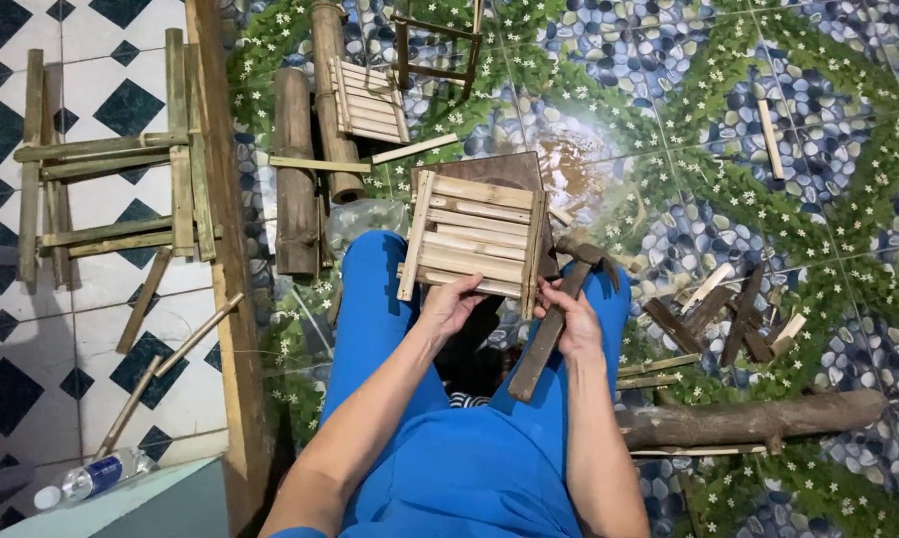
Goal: The person is assembling a small wooden frame by hammering nails into it. They hold the frame with one hand and use a hammer with the other to secure the pieces together.
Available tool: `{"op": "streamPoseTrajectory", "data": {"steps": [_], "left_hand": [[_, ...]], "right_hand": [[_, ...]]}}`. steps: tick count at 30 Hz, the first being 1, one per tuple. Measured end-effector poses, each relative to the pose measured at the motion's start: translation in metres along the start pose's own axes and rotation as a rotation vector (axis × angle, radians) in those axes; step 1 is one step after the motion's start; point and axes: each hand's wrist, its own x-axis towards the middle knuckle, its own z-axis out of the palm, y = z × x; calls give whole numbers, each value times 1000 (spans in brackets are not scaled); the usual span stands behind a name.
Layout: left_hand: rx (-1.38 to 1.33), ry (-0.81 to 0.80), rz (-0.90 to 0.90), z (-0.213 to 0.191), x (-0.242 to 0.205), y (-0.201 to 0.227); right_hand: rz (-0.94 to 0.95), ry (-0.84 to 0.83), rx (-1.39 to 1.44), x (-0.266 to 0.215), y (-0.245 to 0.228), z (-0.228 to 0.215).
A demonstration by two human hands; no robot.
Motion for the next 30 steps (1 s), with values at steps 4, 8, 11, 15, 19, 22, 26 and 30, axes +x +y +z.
{"op": "streamPoseTrajectory", "data": {"steps": [4,8,11,15,19,22,26,30], "left_hand": [[7,4,7,12,-15,9],[23,9,5,2,-4,3],[6,9,7,-1,-1,1],[-7,1,6,-3,2,0],[-25,5,2,-5,2,0],[-32,7,-2,-5,3,1],[-57,-12,4,-14,14,-4],[-62,-10,0,-5,4,0]], "right_hand": [[-36,-8,-1,-9,2,7],[-66,15,-41,-13,1,9],[-72,36,-67,-13,2,11],[-71,76,-93,-10,4,9],[-67,85,-105,-9,3,10],[-73,91,-99,-12,1,12],[-85,63,-77,-14,2,12],[-75,46,-66,-13,0,12]]}}
